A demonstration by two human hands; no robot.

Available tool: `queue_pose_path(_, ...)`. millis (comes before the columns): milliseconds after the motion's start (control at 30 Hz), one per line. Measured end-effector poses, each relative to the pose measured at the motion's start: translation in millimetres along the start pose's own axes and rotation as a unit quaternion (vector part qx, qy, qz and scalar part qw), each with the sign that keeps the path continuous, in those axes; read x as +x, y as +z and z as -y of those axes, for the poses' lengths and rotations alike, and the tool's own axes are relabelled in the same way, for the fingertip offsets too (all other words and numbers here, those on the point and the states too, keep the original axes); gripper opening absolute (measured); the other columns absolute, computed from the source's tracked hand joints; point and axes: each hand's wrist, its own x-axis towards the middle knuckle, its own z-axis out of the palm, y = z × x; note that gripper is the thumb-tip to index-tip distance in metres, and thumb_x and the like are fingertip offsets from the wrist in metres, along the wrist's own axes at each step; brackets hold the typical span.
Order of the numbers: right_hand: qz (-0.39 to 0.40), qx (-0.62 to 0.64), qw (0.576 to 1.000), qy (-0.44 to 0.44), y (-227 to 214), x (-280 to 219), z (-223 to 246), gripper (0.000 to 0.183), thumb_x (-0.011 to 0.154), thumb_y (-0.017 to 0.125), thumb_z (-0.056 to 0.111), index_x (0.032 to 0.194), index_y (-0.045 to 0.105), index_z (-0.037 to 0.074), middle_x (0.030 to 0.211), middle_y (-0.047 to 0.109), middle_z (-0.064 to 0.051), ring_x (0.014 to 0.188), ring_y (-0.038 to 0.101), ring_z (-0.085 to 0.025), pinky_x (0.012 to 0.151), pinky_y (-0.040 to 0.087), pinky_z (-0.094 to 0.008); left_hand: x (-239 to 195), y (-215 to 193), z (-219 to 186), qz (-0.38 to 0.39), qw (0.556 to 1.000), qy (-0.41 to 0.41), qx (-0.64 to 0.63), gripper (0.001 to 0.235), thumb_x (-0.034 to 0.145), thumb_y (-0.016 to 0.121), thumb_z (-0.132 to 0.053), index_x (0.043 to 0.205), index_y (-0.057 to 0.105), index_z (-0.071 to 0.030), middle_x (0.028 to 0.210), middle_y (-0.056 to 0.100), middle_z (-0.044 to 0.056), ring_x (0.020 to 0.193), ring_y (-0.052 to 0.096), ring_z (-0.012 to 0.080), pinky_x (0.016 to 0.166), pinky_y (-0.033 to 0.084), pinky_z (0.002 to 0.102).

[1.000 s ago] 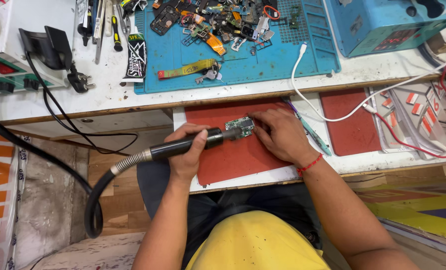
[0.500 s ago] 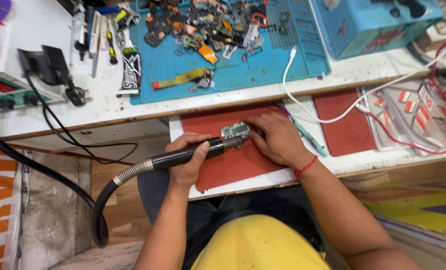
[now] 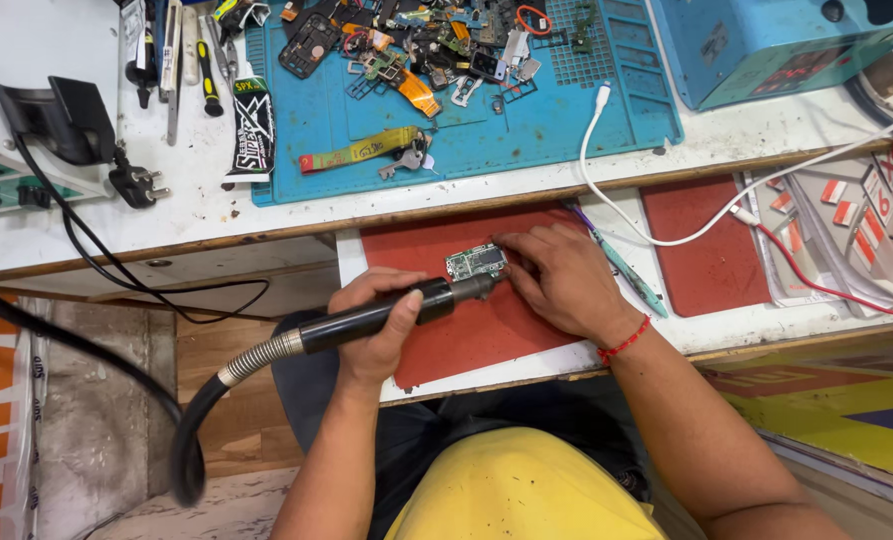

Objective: The person uses a hot air gun to heat a small circuit board placed on a red mat. They then use a pen-like tool to scrape and clean the surface of the board. The person briefly handles a smartphone and a phone case before returning to the circuit board work.

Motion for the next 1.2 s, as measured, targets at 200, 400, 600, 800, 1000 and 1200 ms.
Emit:
queue_pose_path(200,-0.001,-0.006,1.0,-0.006,-0.8,0.5,0.0,0.028,0.09,0.071,0.017,0.117,0.073,0.009,0.092,0.069,-0.01,0.087,0.063,-0.034,0.078,0.049,-0.047,-0.4,-1.6,-1.3,-0.005,0.999,-0.002,0.038,0.021,0.095,0.074,-0.019,0.104,0.073,-0.001,0.1,0.075,0.011,0.092,0.072,0.017,0.086,0.057,0.029)
queue_pose_path(400,0.007,-0.008,1.0,0.006,-1.4,-0.1,0.1,0.029,0.089,0.072,0.019,0.116,0.073,0.009,0.091,0.069,-0.01,0.087,0.063,-0.034,0.076,0.049,-0.047,-0.2,2.2,-2.0,-0.041,0.998,-0.035,0.042,0.02,0.095,0.074,-0.018,0.104,0.073,0.0,0.1,0.076,0.012,0.092,0.072,0.0178,0.086,0.058,0.03)
queue_pose_path(600,0.01,-0.013,1.0,0.009,-0.8,-0.4,0.4,0.029,0.09,0.071,0.019,0.117,0.072,0.01,0.09,0.068,-0.01,0.087,0.063,-0.034,0.077,0.049,-0.047,-0.2,1.4,-0.7,-0.037,0.998,-0.023,0.044,0.019,0.095,0.074,-0.017,0.105,0.073,0.0,0.099,0.074,0.013,0.092,0.071,0.0187,0.086,0.057,0.03)
queue_pose_path(800,0.007,-0.011,1.0,0.005,-0.4,-0.6,0.1,0.029,0.09,0.071,0.019,0.118,0.072,0.01,0.09,0.068,-0.009,0.087,0.062,-0.034,0.077,0.049,-0.047,-1.5,2.6,-0.8,-0.04,0.997,-0.016,0.06,0.02,0.094,0.075,-0.017,0.104,0.073,0.0,0.097,0.074,0.012,0.089,0.07,0.0184,0.084,0.056,0.029)
queue_pose_path(1000,0.025,0.004,1.0,0.01,-3.3,1.1,0.7,0.031,0.088,0.072,0.016,0.118,0.072,0.008,0.087,0.066,-0.01,0.085,0.062,-0.034,0.076,0.048,-0.047,-0.3,1.4,-1.9,-0.005,1.0,-0.003,0.013,0.017,0.095,0.073,-0.016,0.103,0.073,-0.001,0.1,0.076,0.01,0.091,0.072,0.0162,0.085,0.058,0.029)
queue_pose_path(1200,0.011,0.004,1.0,-0.006,-5.2,2.2,2.9,0.032,0.089,0.072,0.016,0.12,0.072,0.008,0.086,0.065,-0.011,0.085,0.06,-0.035,0.077,0.048,-0.047,-0.8,-1.7,-4.8,-0.012,0.999,-0.027,0.037,0.017,0.094,0.075,-0.017,0.101,0.075,-0.001,0.096,0.076,0.009,0.088,0.073,0.0154,0.082,0.057,0.028)
